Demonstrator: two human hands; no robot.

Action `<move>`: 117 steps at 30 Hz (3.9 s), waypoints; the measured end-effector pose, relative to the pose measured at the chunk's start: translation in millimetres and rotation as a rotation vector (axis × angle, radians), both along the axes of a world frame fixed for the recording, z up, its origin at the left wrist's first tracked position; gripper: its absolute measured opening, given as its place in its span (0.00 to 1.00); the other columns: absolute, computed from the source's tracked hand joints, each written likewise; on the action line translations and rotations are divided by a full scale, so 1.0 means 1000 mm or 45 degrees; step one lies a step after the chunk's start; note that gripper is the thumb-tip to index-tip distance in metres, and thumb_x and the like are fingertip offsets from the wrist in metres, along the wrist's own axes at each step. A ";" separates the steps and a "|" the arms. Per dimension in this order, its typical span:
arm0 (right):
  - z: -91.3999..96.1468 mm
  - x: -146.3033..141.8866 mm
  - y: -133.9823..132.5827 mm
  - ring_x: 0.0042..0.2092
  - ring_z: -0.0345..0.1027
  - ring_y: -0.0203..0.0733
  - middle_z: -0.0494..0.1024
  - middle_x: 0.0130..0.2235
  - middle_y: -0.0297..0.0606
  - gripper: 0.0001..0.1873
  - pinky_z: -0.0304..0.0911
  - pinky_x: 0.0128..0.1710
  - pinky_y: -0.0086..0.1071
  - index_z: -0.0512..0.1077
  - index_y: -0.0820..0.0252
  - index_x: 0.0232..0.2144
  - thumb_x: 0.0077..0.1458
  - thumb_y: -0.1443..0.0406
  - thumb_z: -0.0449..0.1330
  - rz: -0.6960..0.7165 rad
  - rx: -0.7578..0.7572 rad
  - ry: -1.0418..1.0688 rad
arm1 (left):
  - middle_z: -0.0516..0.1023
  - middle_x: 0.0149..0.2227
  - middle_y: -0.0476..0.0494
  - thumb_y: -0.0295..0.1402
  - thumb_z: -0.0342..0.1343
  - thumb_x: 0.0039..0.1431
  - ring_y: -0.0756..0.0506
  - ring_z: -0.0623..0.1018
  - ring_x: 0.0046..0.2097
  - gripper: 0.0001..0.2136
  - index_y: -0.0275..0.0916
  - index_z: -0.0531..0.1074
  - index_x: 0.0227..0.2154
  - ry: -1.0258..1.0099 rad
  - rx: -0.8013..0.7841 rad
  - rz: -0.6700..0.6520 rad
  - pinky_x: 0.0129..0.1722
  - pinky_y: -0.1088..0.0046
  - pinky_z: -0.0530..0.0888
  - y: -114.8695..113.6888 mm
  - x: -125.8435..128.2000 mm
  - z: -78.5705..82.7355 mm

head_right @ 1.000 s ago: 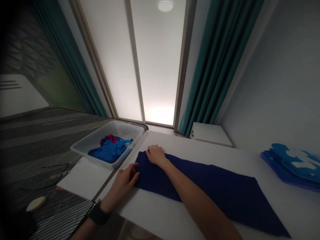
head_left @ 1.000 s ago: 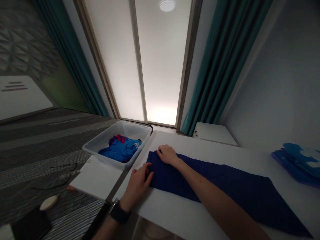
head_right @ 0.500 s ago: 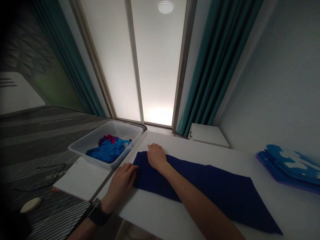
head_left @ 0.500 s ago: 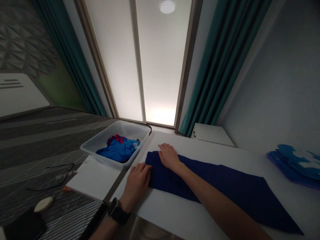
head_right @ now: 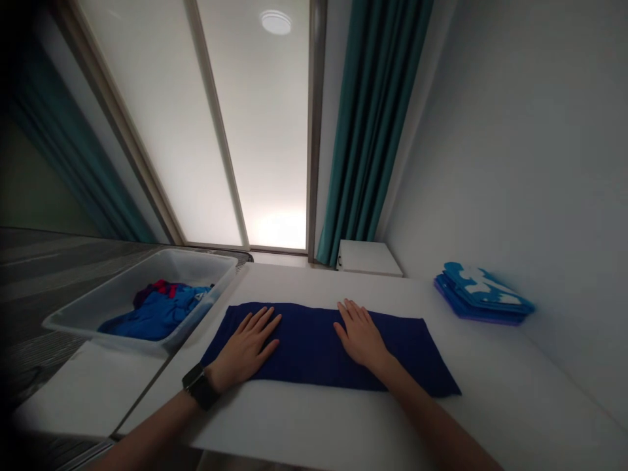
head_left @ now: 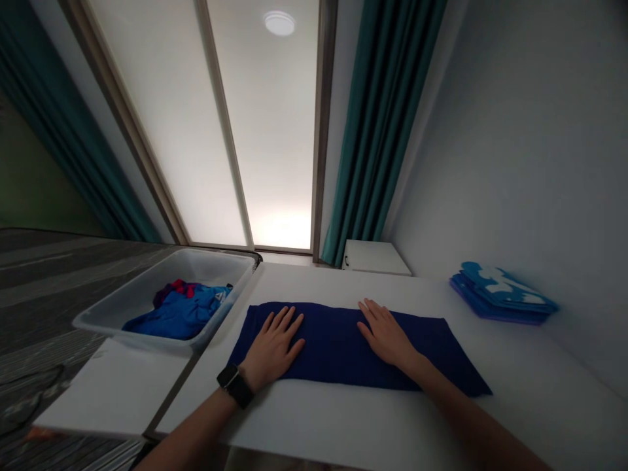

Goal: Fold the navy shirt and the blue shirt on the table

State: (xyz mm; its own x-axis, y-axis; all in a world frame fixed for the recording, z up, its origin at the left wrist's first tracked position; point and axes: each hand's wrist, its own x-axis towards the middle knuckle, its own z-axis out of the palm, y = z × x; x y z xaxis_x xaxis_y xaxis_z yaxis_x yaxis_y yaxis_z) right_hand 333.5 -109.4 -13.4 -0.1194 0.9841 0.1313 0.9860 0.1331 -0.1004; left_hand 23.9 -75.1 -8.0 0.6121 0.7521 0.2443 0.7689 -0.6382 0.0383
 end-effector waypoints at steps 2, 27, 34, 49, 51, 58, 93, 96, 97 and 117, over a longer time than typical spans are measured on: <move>-0.006 0.014 -0.004 0.68 0.43 0.45 0.53 0.67 0.44 0.34 0.38 0.66 0.44 0.54 0.62 0.65 0.65 0.50 0.35 -0.064 -0.038 -0.014 | 0.56 0.67 0.44 0.47 0.39 0.68 0.38 0.55 0.67 0.26 0.47 0.54 0.65 0.023 -0.058 0.003 0.63 0.51 0.56 0.005 0.000 0.000; 0.011 -0.003 -0.017 0.68 0.41 0.44 0.53 0.67 0.45 0.30 0.35 0.67 0.45 0.54 0.70 0.64 0.65 0.62 0.38 -0.060 0.122 -0.072 | 0.58 0.66 0.39 0.38 0.40 0.67 0.41 0.56 0.67 0.24 0.36 0.58 0.63 -0.016 0.093 -0.225 0.65 0.57 0.54 -0.015 0.115 0.025; 0.001 -0.016 -0.019 0.68 0.40 0.46 0.51 0.68 0.45 0.32 0.38 0.66 0.47 0.51 0.70 0.66 0.65 0.58 0.39 -0.098 0.015 -0.031 | 0.62 0.64 0.39 0.36 0.39 0.67 0.42 0.60 0.65 0.24 0.33 0.58 0.63 -0.049 0.014 -0.074 0.65 0.58 0.54 -0.003 0.128 -0.002; -0.008 0.052 -0.025 0.69 0.34 0.44 0.47 0.68 0.44 0.38 0.32 0.67 0.46 0.48 0.68 0.67 0.64 0.49 0.33 -0.384 -0.168 0.006 | 0.63 0.64 0.40 0.45 0.38 0.67 0.39 0.59 0.65 0.27 0.38 0.57 0.63 -0.081 0.056 -0.015 0.64 0.57 0.54 0.000 0.122 -0.009; -0.010 0.055 -0.025 0.69 0.33 0.44 0.47 0.69 0.43 0.38 0.31 0.67 0.46 0.47 0.68 0.67 0.64 0.49 0.33 -0.394 -0.173 0.000 | 0.63 0.63 0.39 0.46 0.38 0.67 0.39 0.60 0.65 0.27 0.37 0.58 0.63 -0.074 0.057 0.015 0.64 0.56 0.54 0.002 0.117 -0.009; -0.014 0.056 -0.024 0.69 0.33 0.45 0.47 0.69 0.41 0.38 0.31 0.67 0.47 0.48 0.68 0.67 0.64 0.49 0.34 -0.409 -0.159 -0.016 | 0.63 0.64 0.42 0.46 0.36 0.68 0.38 0.59 0.66 0.26 0.43 0.58 0.63 -0.042 -0.002 0.134 0.62 0.53 0.57 0.016 0.078 -0.006; -0.024 0.119 -0.039 0.68 0.40 0.44 0.51 0.68 0.43 0.35 0.35 0.66 0.47 0.50 0.67 0.66 0.64 0.53 0.35 -0.485 -0.138 -0.151 | 0.57 0.66 0.43 0.44 0.35 0.68 0.41 0.55 0.67 0.26 0.38 0.58 0.63 0.118 -0.099 0.215 0.65 0.57 0.53 0.041 0.008 0.000; -0.022 0.119 -0.038 0.68 0.40 0.44 0.52 0.68 0.43 0.35 0.36 0.66 0.47 0.51 0.66 0.66 0.64 0.53 0.35 -0.478 -0.142 -0.128 | 0.58 0.66 0.43 0.44 0.35 0.68 0.42 0.55 0.67 0.26 0.38 0.59 0.63 0.113 -0.100 0.223 0.65 0.57 0.54 0.041 0.009 0.001; -0.020 0.119 -0.037 0.68 0.41 0.44 0.52 0.67 0.43 0.34 0.36 0.66 0.47 0.51 0.66 0.66 0.64 0.53 0.35 -0.479 -0.152 -0.116 | 0.58 0.66 0.42 0.43 0.35 0.68 0.42 0.55 0.67 0.26 0.38 0.59 0.63 0.112 -0.099 0.226 0.65 0.57 0.54 0.041 0.009 0.001; 0.000 0.004 -0.027 0.69 0.36 0.44 0.46 0.68 0.44 0.38 0.36 0.66 0.46 0.48 0.68 0.67 0.65 0.49 0.32 -0.163 -0.063 -0.010 | 0.53 0.67 0.42 0.47 0.35 0.69 0.42 0.54 0.68 0.28 0.38 0.55 0.65 0.007 -0.088 -0.012 0.65 0.56 0.56 0.006 0.058 0.000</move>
